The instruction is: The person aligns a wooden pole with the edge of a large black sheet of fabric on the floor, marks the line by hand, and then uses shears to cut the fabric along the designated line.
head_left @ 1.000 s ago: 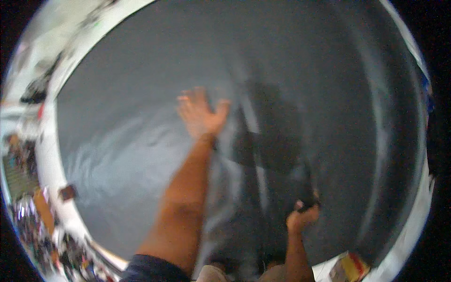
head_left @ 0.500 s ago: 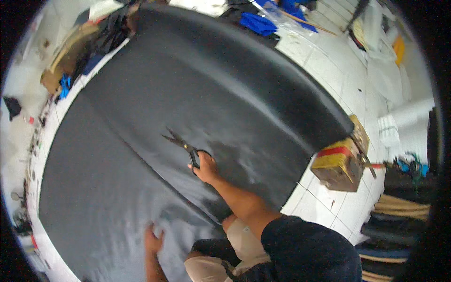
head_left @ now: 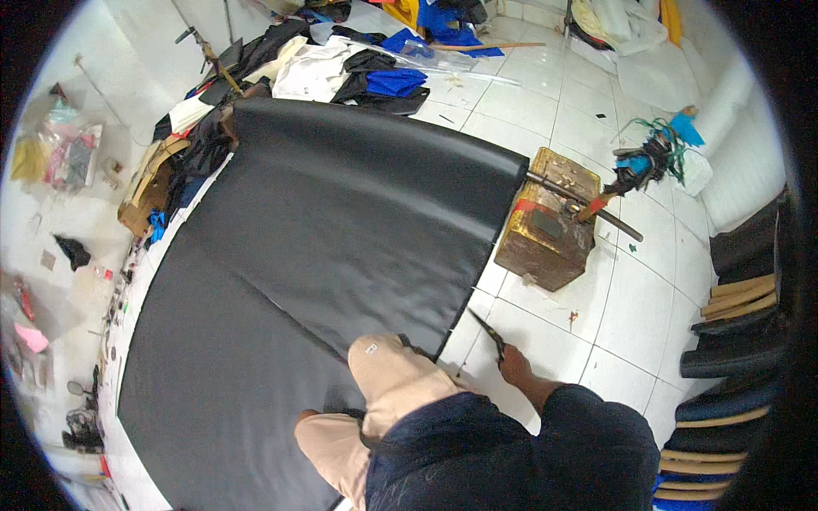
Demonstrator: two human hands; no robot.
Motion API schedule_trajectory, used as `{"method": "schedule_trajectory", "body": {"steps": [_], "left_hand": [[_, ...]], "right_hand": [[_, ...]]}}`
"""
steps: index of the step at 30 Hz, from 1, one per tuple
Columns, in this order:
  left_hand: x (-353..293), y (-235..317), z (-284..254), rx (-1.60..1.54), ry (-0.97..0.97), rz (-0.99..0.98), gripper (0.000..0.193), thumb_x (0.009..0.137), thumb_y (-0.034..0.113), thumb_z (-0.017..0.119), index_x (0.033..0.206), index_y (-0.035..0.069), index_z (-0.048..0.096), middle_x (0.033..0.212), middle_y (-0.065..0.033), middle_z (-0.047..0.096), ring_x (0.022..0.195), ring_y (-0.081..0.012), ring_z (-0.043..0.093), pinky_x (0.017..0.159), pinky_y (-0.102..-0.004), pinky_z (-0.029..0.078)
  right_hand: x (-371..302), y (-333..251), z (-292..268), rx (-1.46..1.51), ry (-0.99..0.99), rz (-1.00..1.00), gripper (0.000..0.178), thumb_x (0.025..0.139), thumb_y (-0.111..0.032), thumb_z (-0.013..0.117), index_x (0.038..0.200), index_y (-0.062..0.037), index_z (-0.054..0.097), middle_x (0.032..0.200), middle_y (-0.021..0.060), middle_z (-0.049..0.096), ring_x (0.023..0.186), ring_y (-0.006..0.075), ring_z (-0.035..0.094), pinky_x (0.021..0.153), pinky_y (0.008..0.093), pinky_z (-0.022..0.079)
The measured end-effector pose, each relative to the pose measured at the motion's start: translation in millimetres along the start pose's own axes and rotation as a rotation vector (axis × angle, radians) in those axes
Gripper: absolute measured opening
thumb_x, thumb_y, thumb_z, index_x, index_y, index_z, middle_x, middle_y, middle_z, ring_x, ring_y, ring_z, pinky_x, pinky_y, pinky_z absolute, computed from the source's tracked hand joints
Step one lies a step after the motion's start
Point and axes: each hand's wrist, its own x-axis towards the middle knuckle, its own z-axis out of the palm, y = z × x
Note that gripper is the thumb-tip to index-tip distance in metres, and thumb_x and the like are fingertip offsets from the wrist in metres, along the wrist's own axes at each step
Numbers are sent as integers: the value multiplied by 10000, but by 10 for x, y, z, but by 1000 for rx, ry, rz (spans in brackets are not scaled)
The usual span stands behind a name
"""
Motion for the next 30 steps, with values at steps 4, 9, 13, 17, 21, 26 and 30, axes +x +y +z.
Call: {"method": "schedule_trajectory", "body": {"steps": [4,9,13,17,21,26,30], "left_hand": [[-146,-558,-403,-220,252,209,397,929,277,593,1148,-54,588,1091,-160,636,974,-238,592,801,-382,492],[-571,1065,234,-471,379,591,319,932,182,576,1111,-79,615,1071,-187,657,1000,-264,617,864,-363,479],[-1165,1533,-149,-126,626,836,355,868,194,658,1148,-17,609,1224,-233,581,1162,-388,542,1015,-437,412],[-1486,1669,60,31,644,769,480,830,222,670,1250,21,551,1348,-248,470,1251,-417,453,1061,-493,355],[-1785,1715,82,61,647,719,504,787,212,701,1225,14,553,1345,-295,450,1249,-464,441,1050,-522,357],[-1902,1588,211,140,658,769,560,727,263,731,1188,7,543,1280,-313,450,1202,-475,438,1012,-551,356],[-2415,1926,-79,208,589,738,530,724,296,727,1146,31,546,1200,-282,453,1130,-439,451,951,-543,358]], "right_hand": [[-464,-89,-54,171,16,229,253,896,-174,555,1059,19,577,1090,291,594,1044,475,575,896,520,471],[-170,1102,96,-303,12,186,359,882,-207,535,1144,33,590,1176,288,602,1092,459,583,918,474,489],[100,624,182,-386,-399,-57,329,826,-268,630,1025,-9,673,1050,188,677,1009,324,663,866,433,528],[457,180,39,-524,-273,15,257,788,-277,682,903,-48,706,868,125,716,902,324,691,819,461,541],[639,-1164,325,39,-391,-534,479,866,-276,646,1253,-13,545,1237,236,572,1167,389,540,990,457,442],[673,-2142,947,-353,-189,-1250,510,944,-365,508,1407,-154,473,1432,224,434,1348,414,384,1110,550,305],[859,-2408,1028,-428,-350,-1134,497,943,-397,519,1367,-138,520,1456,207,419,1355,443,366,1101,582,298]]}}
